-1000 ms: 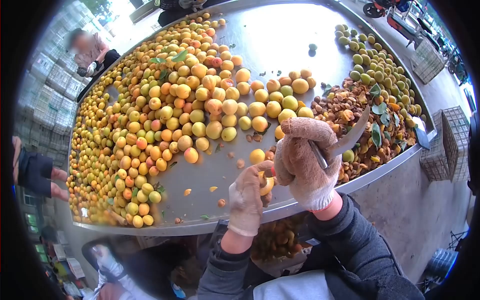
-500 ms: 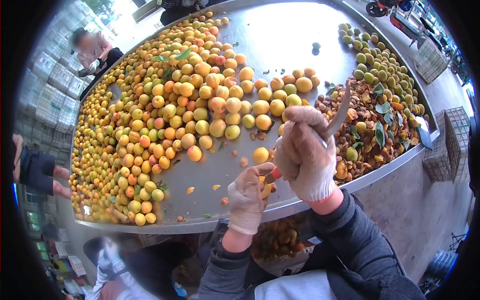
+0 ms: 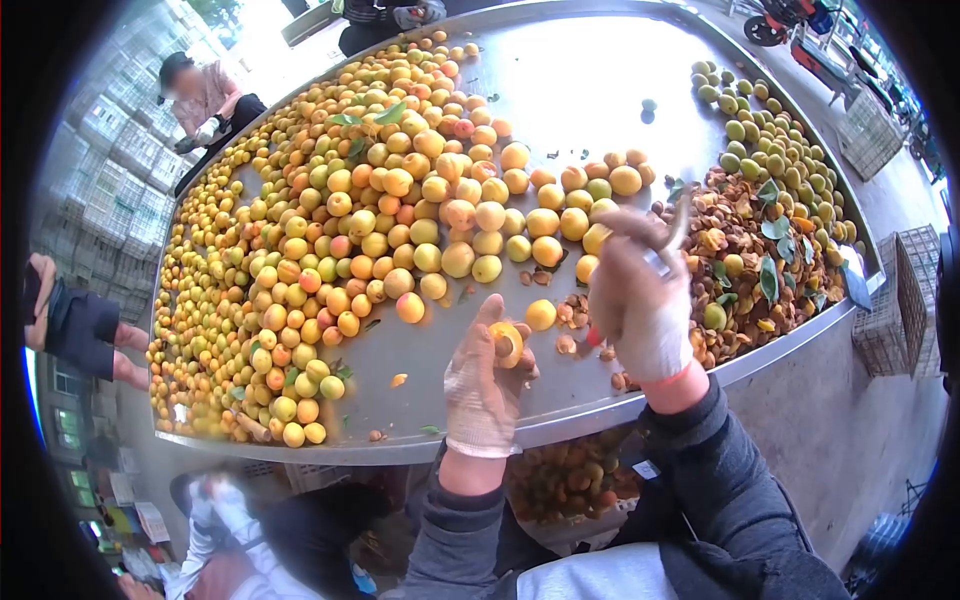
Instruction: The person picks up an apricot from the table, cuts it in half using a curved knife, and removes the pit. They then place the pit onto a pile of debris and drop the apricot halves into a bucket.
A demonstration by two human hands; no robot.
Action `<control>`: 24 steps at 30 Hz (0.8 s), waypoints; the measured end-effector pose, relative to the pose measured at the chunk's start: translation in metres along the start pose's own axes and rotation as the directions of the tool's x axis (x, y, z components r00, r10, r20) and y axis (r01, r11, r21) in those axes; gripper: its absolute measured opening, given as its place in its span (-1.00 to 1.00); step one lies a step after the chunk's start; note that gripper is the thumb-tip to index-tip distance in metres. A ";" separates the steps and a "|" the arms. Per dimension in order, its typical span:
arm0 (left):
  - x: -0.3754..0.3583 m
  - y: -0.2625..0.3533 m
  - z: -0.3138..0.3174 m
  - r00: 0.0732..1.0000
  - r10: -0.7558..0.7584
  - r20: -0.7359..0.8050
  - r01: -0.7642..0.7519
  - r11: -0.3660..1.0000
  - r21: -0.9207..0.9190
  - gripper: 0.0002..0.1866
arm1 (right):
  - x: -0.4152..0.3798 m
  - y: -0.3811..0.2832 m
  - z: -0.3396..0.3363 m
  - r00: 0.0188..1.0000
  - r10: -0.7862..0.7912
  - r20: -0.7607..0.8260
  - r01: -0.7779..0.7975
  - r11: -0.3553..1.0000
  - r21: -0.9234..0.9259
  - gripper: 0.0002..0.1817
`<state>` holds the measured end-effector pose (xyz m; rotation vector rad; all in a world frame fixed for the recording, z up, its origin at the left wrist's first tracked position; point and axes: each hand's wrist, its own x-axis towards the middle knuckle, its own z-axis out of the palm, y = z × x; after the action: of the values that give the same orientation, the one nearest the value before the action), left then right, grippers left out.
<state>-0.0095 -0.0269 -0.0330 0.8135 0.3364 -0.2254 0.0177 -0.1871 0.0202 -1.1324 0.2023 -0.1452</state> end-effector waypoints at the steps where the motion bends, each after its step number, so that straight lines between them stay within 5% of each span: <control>1: 0.000 0.002 -0.002 0.999 0.032 0.027 -0.032 0.999 0.007 -0.53 | -0.003 0.007 0.002 0.977 -0.112 0.181 0.158 0.952 -0.263 -0.72; 2: 0.001 0.003 -0.004 0.997 0.060 0.056 -0.061 0.998 0.015 -0.53 | -0.004 0.020 0.003 0.913 -0.168 0.373 0.342 0.813 -0.471 -0.70; 3: 0.006 -0.001 -0.015 0.997 0.060 0.057 -0.061 0.998 0.019 -0.53 | -0.003 0.035 0.004 0.813 -0.236 0.532 0.515 0.716 -0.471 -0.65; 5: 0.019 -0.013 -0.041 0.962 0.263 0.079 -0.273 0.888 0.370 -0.50 | -0.014 0.031 0.010 0.811 -0.012 0.585 0.504 0.522 -0.688 -0.63; 9: 0.007 -0.006 -0.027 0.938 0.333 0.099 -0.339 0.813 0.472 -0.51 | -0.018 0.033 0.011 0.784 -0.022 0.621 0.588 0.347 -0.730 -0.63; 11: 0.002 0.007 -0.013 0.996 0.081 -0.030 -0.081 0.997 -0.018 -0.50 | -0.012 0.029 0.007 0.862 -0.051 0.505 0.482 0.391 -0.784 -0.62; 12: 0.002 0.009 -0.015 0.996 0.080 -0.031 -0.081 0.997 -0.019 -0.50 | -0.009 0.027 0.006 0.924 -0.067 0.378 0.368 0.434 -0.823 -0.61; 14: 0.002 0.012 -0.020 0.998 0.037 0.048 -0.036 0.999 -0.012 -0.52 | -0.007 0.030 0.005 0.897 -0.207 0.391 0.442 0.455 -0.773 -0.61; 16: 0.006 0.004 -0.025 0.997 0.057 0.057 -0.057 0.998 -0.002 -0.52 | -0.014 0.033 0.005 0.792 -0.061 0.608 0.553 0.495 -0.670 -0.60; 17: 0.007 0.001 -0.027 0.995 0.076 0.061 -0.077 0.997 0.011 -0.53 | -0.017 0.040 0.005 0.739 -0.060 0.671 0.632 0.405 -0.660 -0.62; 18: 0.006 0.001 -0.025 0.996 0.071 0.061 -0.072 0.997 0.013 -0.53 | -0.020 0.039 0.007 0.754 0.035 0.656 0.608 0.339 -0.718 -0.64; 20: 0.003 0.001 -0.018 0.990 0.138 0.041 -0.144 0.958 0.250 -0.55 | -0.016 0.039 0.003 0.733 -0.043 0.678 0.642 0.372 -0.670 -0.74; 22: -0.002 0.009 -0.013 0.992 0.112 0.051 -0.120 0.976 0.184 -0.56 | -0.009 0.038 -0.001 0.822 -0.111 0.559 0.475 0.675 -0.564 -0.81; 24: -0.002 0.018 -0.015 0.995 0.080 0.063 -0.088 0.988 0.123 -0.58 | 0.004 0.026 -0.009 0.936 -0.163 0.312 0.308 0.807 -0.504 -0.83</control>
<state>-0.0085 -0.0042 -0.0298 0.9422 0.2345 -0.1921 0.0196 -0.1849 -0.0069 -1.7402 -0.1467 -0.1678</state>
